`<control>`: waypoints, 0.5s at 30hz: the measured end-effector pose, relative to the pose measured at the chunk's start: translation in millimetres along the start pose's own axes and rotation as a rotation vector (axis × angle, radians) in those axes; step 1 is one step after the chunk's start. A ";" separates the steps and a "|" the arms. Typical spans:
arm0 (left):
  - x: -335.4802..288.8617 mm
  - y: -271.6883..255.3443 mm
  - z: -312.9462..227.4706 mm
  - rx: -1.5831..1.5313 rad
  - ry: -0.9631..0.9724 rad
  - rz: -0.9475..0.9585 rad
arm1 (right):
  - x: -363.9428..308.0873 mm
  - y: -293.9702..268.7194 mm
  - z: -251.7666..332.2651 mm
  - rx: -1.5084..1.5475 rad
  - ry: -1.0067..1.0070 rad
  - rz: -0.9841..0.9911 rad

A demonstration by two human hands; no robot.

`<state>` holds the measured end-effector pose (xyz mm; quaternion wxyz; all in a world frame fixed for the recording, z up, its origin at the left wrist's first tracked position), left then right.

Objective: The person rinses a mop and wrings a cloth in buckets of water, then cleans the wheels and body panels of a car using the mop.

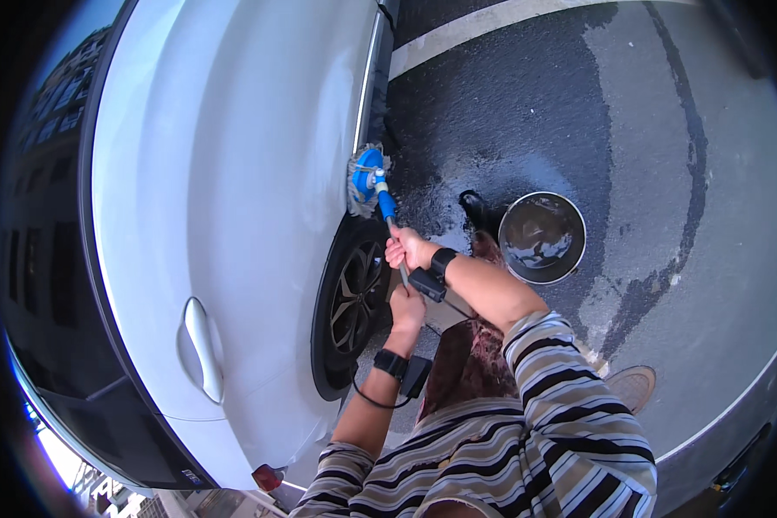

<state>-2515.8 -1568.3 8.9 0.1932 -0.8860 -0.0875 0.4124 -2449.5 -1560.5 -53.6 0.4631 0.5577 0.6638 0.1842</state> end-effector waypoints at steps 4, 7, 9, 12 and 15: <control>45.4 18.5 -25.6 0.030 -0.021 0.012 | 3.3 -4.9 57.0 0.046 -0.006 -0.073; 82.8 25.3 -63.7 0.015 -0.044 0.036 | 6.0 9.0 102.4 0.079 -0.005 -0.073; 111.9 32.9 -89.1 0.014 -0.018 0.079 | 5.6 23.9 141.7 0.093 -0.035 -0.057; 155.0 41.2 -122.9 0.024 0.006 0.091 | 3.6 49.1 195.9 0.067 -0.080 -0.018; 197.1 39.9 -157.8 0.131 0.128 0.048 | 1.0 80.2 243.8 0.037 -0.140 0.010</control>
Point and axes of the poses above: each hand's wrist, its own x-axis towards the middle knuckle, its own y-axis out of the palm, z = x × y, the point moved 9 cm from there along x, towards the middle knuckle, and after that the axes turned 5 degrees about z, right-handed, at the moved point
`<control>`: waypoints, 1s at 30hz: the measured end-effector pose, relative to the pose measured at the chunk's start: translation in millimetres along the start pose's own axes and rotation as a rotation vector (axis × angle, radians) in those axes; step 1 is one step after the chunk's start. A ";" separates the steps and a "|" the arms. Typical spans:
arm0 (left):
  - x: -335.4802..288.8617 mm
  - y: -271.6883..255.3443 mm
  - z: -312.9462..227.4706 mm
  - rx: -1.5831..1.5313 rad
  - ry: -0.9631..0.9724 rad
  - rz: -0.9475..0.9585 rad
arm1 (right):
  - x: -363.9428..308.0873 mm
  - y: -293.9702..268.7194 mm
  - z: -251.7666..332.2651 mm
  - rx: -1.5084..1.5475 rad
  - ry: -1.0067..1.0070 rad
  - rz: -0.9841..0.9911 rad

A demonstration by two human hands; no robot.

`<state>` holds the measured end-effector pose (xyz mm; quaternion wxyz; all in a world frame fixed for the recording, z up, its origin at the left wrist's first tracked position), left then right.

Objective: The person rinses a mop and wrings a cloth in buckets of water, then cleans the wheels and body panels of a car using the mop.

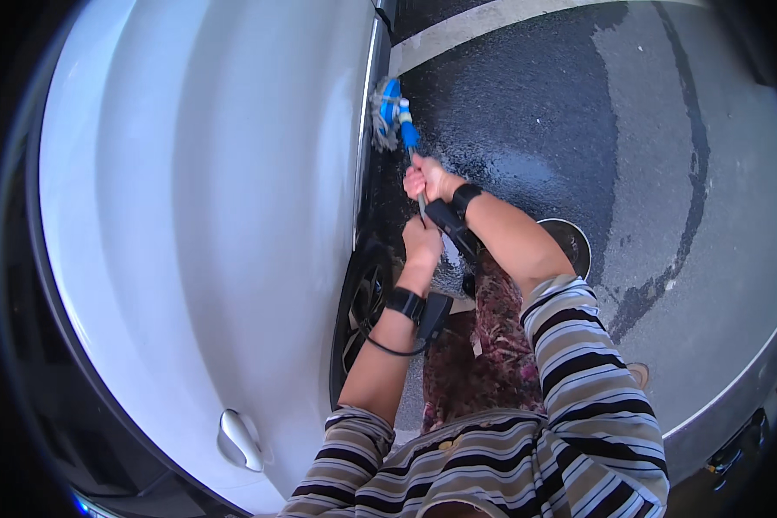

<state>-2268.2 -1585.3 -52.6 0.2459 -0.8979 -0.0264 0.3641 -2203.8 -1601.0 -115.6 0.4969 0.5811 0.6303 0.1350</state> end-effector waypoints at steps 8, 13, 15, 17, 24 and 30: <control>-25.8 -5.9 11.6 -0.103 -0.011 0.057 | -4.0 -0.6 -18.6 -0.058 -0.067 0.067; -93.2 -7.9 62.1 -0.065 -0.099 0.062 | -6.9 -49.8 -102.5 0.074 0.065 0.021; -113.8 -3.3 72.9 -0.095 -0.159 0.096 | -6.8 -73.2 -124.3 0.081 0.096 -0.043; -133.2 -2.8 91.0 -0.103 -0.298 0.130 | -3.2 -91.1 -157.6 0.118 0.164 -0.090; -104.9 20.6 60.3 -0.379 -0.454 0.172 | 2.3 -94.8 -121.2 0.204 0.272 -0.156; -17.9 54.7 -41.6 -0.366 -0.302 0.114 | -16.9 -36.9 15.4 0.039 0.177 -0.138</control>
Point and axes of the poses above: each hand's wrist, its own x-axis towards the middle knuckle, its own y-axis out of the palm, z = x × y, the point moved 9 cm from there along x, towards the middle knuckle, and after that the axes turned 5 degrees about z, right-handed, at the moved point
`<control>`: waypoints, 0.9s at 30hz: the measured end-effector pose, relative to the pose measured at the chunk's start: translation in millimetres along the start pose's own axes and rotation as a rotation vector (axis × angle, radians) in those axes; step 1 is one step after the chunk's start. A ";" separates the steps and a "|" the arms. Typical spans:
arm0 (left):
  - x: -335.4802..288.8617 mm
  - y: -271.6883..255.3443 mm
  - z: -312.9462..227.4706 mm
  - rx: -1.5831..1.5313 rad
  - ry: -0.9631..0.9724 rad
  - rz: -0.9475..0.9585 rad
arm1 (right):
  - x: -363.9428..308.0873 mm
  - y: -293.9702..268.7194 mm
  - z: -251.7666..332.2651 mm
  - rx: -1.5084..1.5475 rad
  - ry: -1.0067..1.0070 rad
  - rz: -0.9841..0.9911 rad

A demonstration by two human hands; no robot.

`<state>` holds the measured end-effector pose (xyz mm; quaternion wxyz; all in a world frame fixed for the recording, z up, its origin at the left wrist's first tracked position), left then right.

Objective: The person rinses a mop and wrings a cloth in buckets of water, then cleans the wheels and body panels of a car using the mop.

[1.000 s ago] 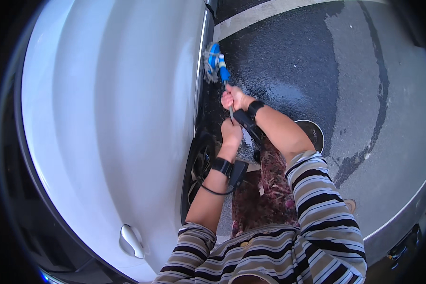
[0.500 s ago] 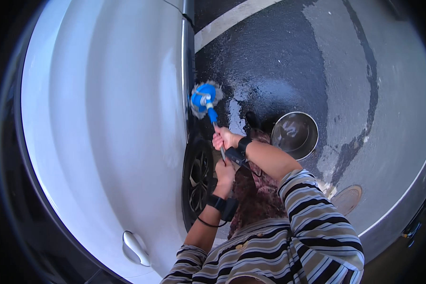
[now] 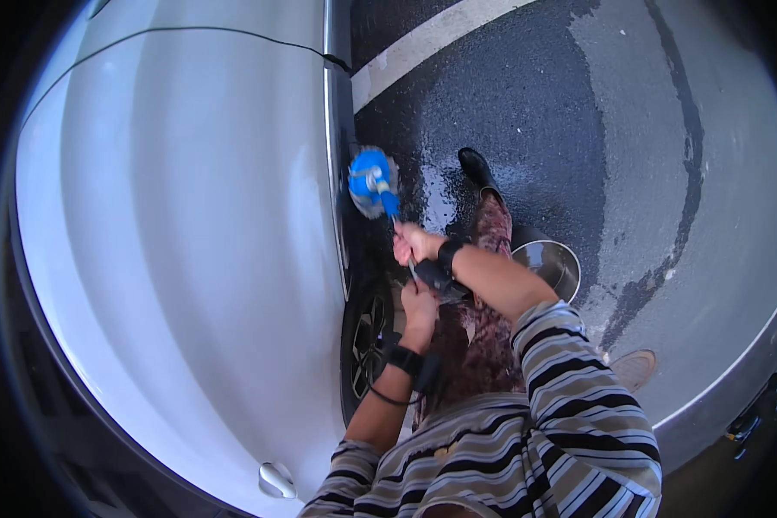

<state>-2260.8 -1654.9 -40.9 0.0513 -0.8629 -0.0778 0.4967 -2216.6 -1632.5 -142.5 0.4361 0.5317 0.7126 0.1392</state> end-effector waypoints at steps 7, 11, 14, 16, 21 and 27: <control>81.7 61.1 -148.8 0.248 0.375 -0.130 | -84.4 118.5 159.4 -0.080 -0.171 0.168; 120.4 73.1 -191.3 0.300 0.407 -0.160 | -104.3 151.6 212.9 -0.175 -0.258 0.128; 119.3 71.7 -191.9 0.327 0.369 -0.169 | -101.2 148.9 215.2 -0.110 -0.203 0.159; 105.9 64.7 -187.0 0.335 0.352 -0.172 | -95.2 142.6 201.9 -0.041 -0.184 0.231; 72.5 51.2 -159.2 0.474 0.240 -0.215 | -77.4 115.9 149.5 0.075 -0.036 0.231; 32.8 65.5 -134.4 0.576 0.190 -0.298 | -76.8 71.6 102.0 0.095 0.128 0.155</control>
Point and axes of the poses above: each hand's wrist, its own x-axis towards the middle knuckle, its own y-axis out of the palm, z = x × y, the point moved 9 cm from there along x, towards the middle knuckle, and after that the axes turned 5 degrees about z, right-handed, at the moved point
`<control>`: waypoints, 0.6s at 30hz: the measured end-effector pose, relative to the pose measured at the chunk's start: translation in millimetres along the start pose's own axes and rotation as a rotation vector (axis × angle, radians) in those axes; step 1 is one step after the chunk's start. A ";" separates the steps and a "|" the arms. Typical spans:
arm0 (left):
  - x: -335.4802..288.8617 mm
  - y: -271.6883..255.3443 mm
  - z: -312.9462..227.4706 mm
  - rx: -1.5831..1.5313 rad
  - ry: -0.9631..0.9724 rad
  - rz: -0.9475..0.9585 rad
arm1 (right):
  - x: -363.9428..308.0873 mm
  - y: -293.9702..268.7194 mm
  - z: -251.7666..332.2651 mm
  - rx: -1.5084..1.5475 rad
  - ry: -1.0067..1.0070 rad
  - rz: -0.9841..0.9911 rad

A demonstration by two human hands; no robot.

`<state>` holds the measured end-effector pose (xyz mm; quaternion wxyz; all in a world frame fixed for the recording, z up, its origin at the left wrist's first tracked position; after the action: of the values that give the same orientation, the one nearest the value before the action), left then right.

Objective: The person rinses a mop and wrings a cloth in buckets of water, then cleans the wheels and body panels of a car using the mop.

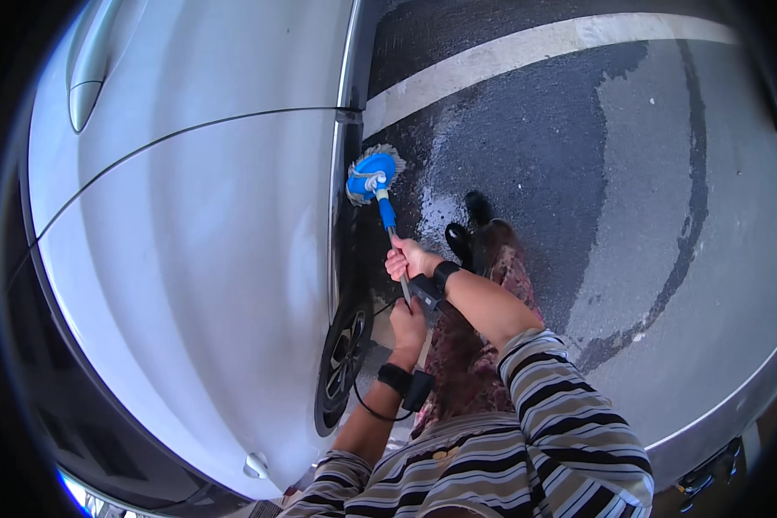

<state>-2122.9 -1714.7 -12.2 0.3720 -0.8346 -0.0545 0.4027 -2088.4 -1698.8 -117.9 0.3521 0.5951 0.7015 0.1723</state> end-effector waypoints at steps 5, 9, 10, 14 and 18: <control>-57.5 5.1 6.6 -0.206 -0.170 -0.037 | -22.3 4.6 -53.9 -0.076 0.103 -0.011; -95.7 17.4 -46.4 -0.378 -0.145 -0.114 | -76.4 34.8 -54.9 -0.270 0.116 -0.101; -102.5 11.7 -74.3 -0.404 -0.113 -0.169 | -86.7 47.9 -56.4 -0.324 0.147 -0.128; -114.5 17.3 -127.2 -0.660 -0.107 -0.238 | -130.0 99.8 -58.8 -0.428 0.157 -0.145; -120.9 13.3 -167.4 -0.628 -0.023 -0.344 | -167.2 158.3 -56.9 -0.600 0.136 -0.101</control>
<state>-2087.4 -1868.1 122.1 0.1590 -0.8822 -0.3197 0.3070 -2008.0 -1811.7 74.4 0.4723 0.4162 0.6699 0.3935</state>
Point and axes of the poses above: each hand's wrist, its own x-axis towards the middle knuckle, its own y-axis out of the palm, z = x × y, the point moved 9 cm from there along x, towards the middle knuckle, and after that the axes turned 5 degrees about z, right-handed, at the moved point
